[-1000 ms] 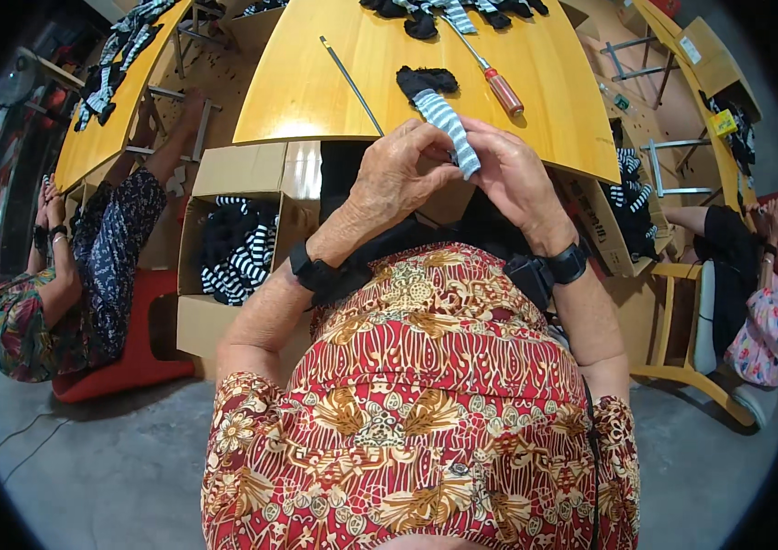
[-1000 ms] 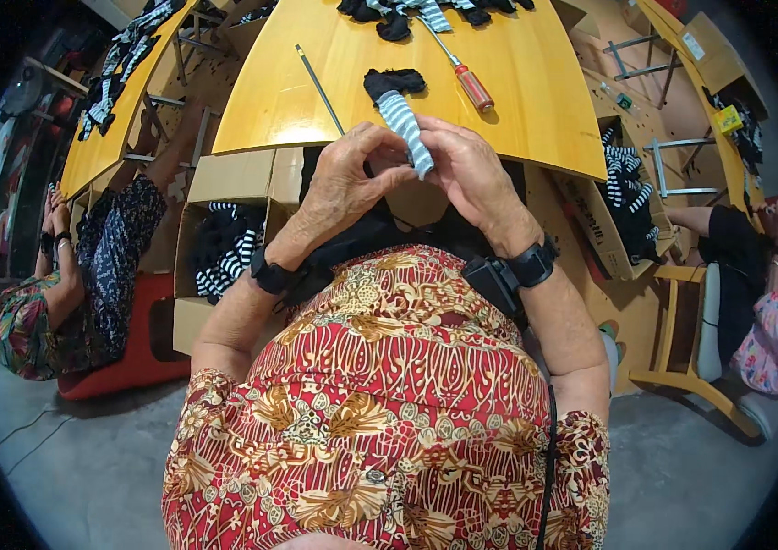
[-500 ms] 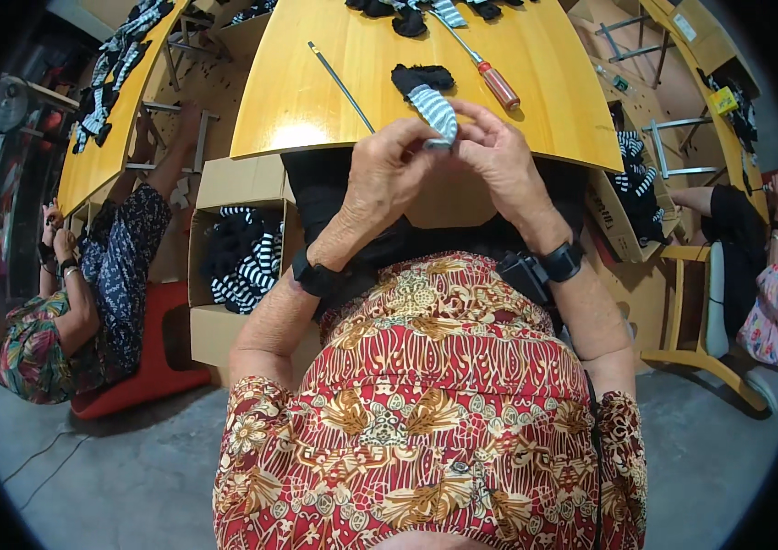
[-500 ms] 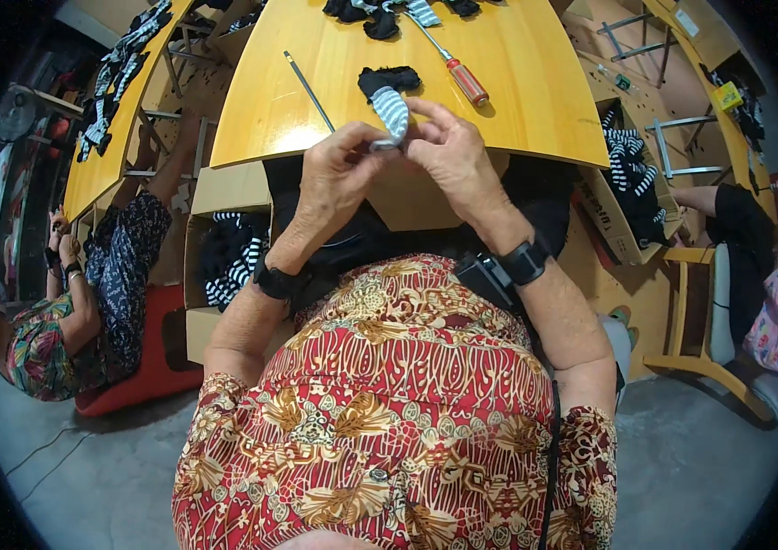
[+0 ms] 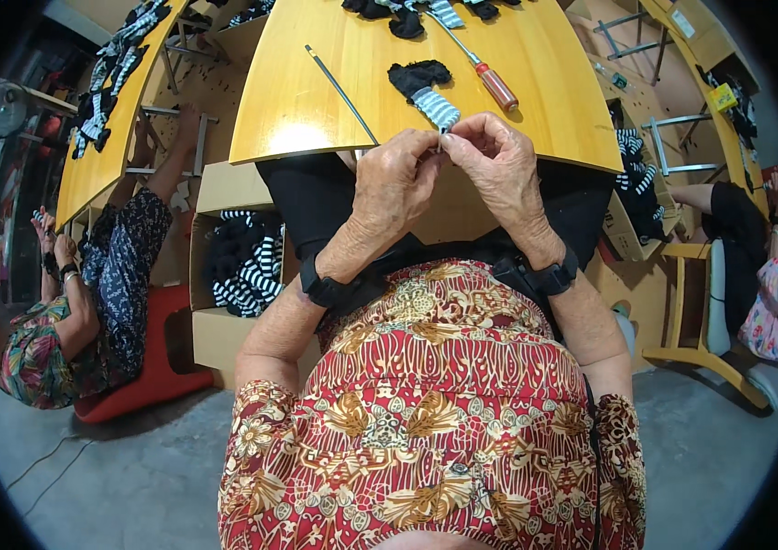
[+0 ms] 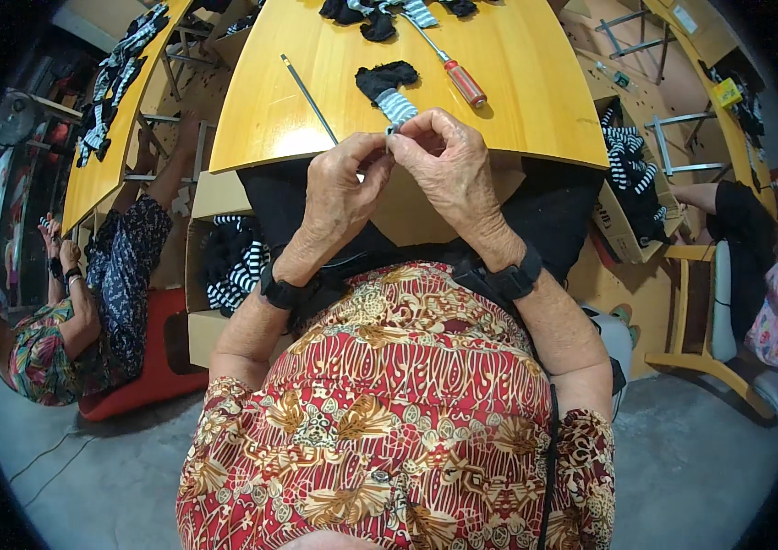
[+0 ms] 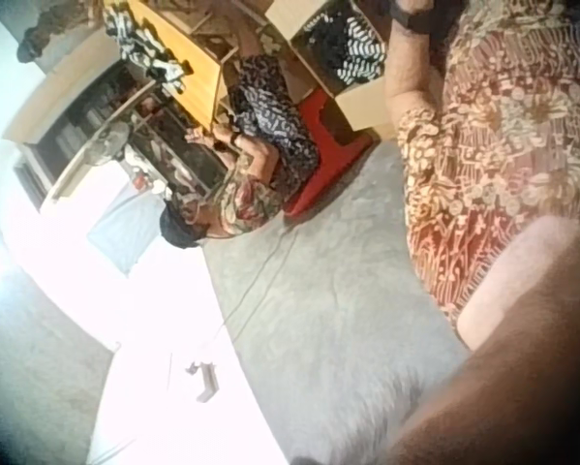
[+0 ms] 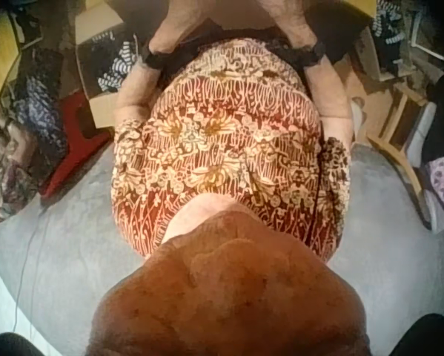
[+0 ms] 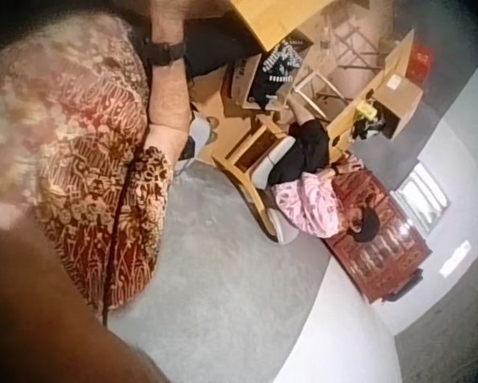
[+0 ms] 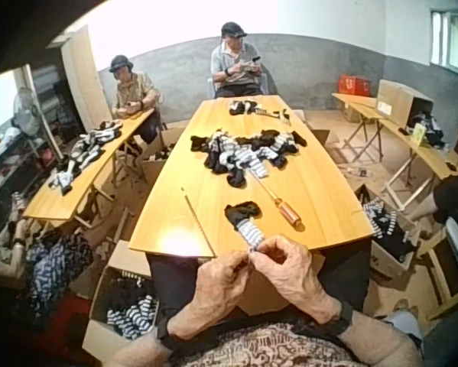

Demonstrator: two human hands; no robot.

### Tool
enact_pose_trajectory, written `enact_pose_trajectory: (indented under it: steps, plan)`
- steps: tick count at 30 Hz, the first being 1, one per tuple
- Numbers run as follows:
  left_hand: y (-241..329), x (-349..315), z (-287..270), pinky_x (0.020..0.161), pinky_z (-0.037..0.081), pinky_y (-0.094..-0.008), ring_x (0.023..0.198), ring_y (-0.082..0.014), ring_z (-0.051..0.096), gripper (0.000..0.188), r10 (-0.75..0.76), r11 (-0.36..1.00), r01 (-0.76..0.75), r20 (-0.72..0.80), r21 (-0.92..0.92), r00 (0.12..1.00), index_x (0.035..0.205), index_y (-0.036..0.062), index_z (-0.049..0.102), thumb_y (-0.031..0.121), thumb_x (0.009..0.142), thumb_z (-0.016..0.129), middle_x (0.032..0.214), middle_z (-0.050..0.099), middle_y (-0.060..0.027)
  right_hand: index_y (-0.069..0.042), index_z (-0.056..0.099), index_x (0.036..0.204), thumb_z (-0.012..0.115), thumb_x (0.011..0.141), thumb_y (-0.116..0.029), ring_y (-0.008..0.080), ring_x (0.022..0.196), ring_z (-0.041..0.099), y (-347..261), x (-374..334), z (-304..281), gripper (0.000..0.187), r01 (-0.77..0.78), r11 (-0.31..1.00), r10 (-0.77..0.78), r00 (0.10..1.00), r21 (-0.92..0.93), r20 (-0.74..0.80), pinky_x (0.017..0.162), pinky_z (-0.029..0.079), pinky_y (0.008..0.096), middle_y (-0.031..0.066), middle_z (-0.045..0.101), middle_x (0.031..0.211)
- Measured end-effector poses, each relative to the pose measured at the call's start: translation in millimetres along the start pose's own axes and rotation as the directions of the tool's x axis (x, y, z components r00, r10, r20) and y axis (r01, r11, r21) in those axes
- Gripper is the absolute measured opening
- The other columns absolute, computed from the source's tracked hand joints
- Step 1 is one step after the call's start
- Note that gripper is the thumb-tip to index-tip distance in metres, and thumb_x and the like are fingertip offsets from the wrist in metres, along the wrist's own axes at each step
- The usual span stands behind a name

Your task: The person uses a red-handled tool to pull and adjust the fabric of black-and-white striped socks. They repeatedly insert the tool into the sock opening to stretch or align the material, then set the sock down and pick up another to repeat the process.

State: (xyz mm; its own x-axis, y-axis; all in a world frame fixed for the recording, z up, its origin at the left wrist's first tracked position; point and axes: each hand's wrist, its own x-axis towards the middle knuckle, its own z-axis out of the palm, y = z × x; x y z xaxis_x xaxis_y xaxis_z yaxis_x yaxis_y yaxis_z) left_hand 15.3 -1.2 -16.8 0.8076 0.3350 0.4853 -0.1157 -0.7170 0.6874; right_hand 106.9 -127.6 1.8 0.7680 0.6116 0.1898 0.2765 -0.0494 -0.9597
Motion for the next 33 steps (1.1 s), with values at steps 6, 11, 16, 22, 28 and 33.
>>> enact_pose_trajectory:
  steps: [6, 11, 16, 22, 28, 33]
  plan:
    - [-4, -6, 2, 0.063, 0.05, -0.0291, 0.07, -0.0211, 0.066, 0.017, 0.016, 1.0, -0.014, 0.054, -0.023, 0.998, 0.099, -0.0022, 0.064, 0.009, 0.087, 0.061, 0.083, 0.067, -0.0137, 0.002, 0.063, 0.086, 0.064, 0.082, -0.01, 0.0067, 0.071, 0.059, 11, 2, -1, 0.012, -0.01, 0.999, 0.011, 1.0, -0.035, 0.004, 0.066, 0.05, 0.0234, 0.0027, 0.064, 0.075]
    - [-6, -8, -5, 0.063, 0.047, -0.0226, 0.071, -0.0109, 0.063, 0.024, -0.262, 0.897, 0.326, 0.236, -0.297, 0.936, 0.097, -0.003, 0.066, 0.02, 0.092, 0.062, 0.079, 0.068, -0.0054, 0.002, 0.062, 0.085, 0.063, 0.082, -0.008, 0.0067, 0.07, 0.059, 16, 3, -2, 0.01, -0.033, 0.999, 0.034, 0.996, -0.014, 0.078, 0.066, 0.05, 0.0238, 0.0033, 0.064, 0.074]
    - [-21, -3, 1, 0.065, 0.048, -0.0184, 0.075, -0.0059, 0.062, 0.024, -0.323, 0.645, 0.467, 0.338, -0.605, 0.884, 0.099, -0.0016, 0.067, 0.02, 0.093, 0.06, 0.081, 0.067, -0.003, 0.002, 0.061, 0.087, 0.064, 0.082, -0.009, 0.0077, 0.071, 0.06, 22, 3, -1, 0.012, -0.019, 1.0, 0.018, 0.997, 0.018, 0.076, 0.066, 0.051, 0.0238, 0.0045, 0.064, 0.077]
    - [-17, 0, 3, 0.069, 0.051, -0.0207, 0.076, -0.0091, 0.064, 0.021, -0.311, 0.695, 0.422, 0.285, -0.582, 0.907, 0.099, -0.0045, 0.066, 0.014, 0.092, 0.061, 0.083, 0.068, -0.0056, 0.001, 0.06, 0.093, 0.066, 0.081, -0.01, 0.0107, 0.07, 0.062, 20, 5, 0, 0.016, 0.093, 0.988, -0.086, 0.995, -0.126, 0.053, 0.065, 0.052, 0.0249, 0.0049, 0.064, 0.078]
    - [-7, -3, 4, 0.067, 0.052, -0.0224, 0.074, -0.0091, 0.065, 0.016, -0.232, 0.948, 0.251, 0.117, -0.194, 0.966, 0.095, -0.0042, 0.067, 0.01, 0.089, 0.063, 0.078, 0.069, -0.0063, 0.001, 0.061, 0.09, 0.067, 0.079, -0.011, 0.0152, 0.069, 0.066, 18, 1, 3, 0.017, 0.07, 0.993, -0.069, 0.998, -0.1, 0.013, 0.062, 0.053, 0.0293, 0.0101, 0.067, 0.075]
    - [-11, -4, 10, 0.062, 0.049, -0.0212, 0.069, -0.0076, 0.062, 0.016, -0.206, 0.95, 0.225, 0.107, -0.216, 0.973, 0.095, -0.0031, 0.067, 0.011, 0.089, 0.064, 0.075, 0.068, -0.0044, 0.0, 0.063, 0.086, 0.062, 0.079, -0.008, 0.0183, 0.067, 0.067, 27, 4, 0, 0.011, 0.151, 0.931, -0.168, 0.985, -0.332, -0.025, 0.062, 0.052, 0.0306, 0.0136, 0.065, 0.073]
